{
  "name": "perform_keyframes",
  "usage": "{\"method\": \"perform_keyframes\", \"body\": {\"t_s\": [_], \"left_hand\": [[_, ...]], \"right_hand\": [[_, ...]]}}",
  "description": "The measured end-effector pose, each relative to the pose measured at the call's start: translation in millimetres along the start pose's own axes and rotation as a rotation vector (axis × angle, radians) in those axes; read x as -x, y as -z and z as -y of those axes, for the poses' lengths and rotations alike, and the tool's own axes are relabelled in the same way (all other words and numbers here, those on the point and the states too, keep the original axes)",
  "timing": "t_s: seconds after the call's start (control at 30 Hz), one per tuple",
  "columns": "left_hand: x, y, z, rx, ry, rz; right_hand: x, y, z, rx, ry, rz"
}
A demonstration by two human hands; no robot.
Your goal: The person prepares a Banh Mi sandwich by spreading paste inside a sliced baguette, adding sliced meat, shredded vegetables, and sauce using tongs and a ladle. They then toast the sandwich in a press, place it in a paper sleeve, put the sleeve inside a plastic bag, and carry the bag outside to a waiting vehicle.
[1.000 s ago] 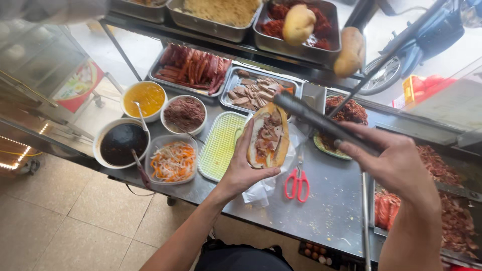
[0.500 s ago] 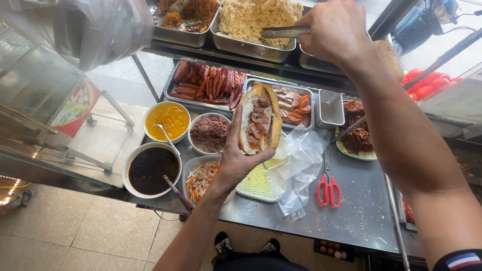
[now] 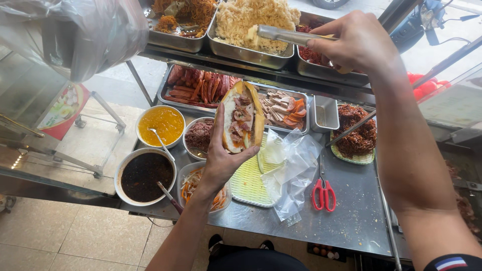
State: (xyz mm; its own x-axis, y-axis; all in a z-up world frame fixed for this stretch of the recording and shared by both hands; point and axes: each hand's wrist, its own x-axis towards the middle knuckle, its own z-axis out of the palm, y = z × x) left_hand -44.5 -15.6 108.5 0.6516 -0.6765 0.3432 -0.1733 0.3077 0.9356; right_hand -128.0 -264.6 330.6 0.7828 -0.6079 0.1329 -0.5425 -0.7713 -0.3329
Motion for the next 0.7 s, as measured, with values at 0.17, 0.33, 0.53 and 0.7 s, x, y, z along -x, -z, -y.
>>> {"method": "perform_keyframes", "body": {"t_s": [0.17,0.33,0.53,0.7], "left_hand": [[-4.0,2.2,11.1,-0.018,-0.015,-0.051],[-6.0,-6.9,18.0,0.018,-0.047,-0.043],[-4.7,-13.3,18.2,0.008,-0.065,-0.055],[-5.3,-15.5,17.6,-0.004,-0.068,-0.048]], "right_hand": [[8.5,-1.6,-10.9,-0.16,0.091,0.028],[10.3,-19.5,-37.8,-0.368,0.069,-0.017],[11.8,-18.7,-52.6,-0.217,0.074,-0.046],[22.9,-20.7,-53.0,-0.349,0.038,-0.092]]}}
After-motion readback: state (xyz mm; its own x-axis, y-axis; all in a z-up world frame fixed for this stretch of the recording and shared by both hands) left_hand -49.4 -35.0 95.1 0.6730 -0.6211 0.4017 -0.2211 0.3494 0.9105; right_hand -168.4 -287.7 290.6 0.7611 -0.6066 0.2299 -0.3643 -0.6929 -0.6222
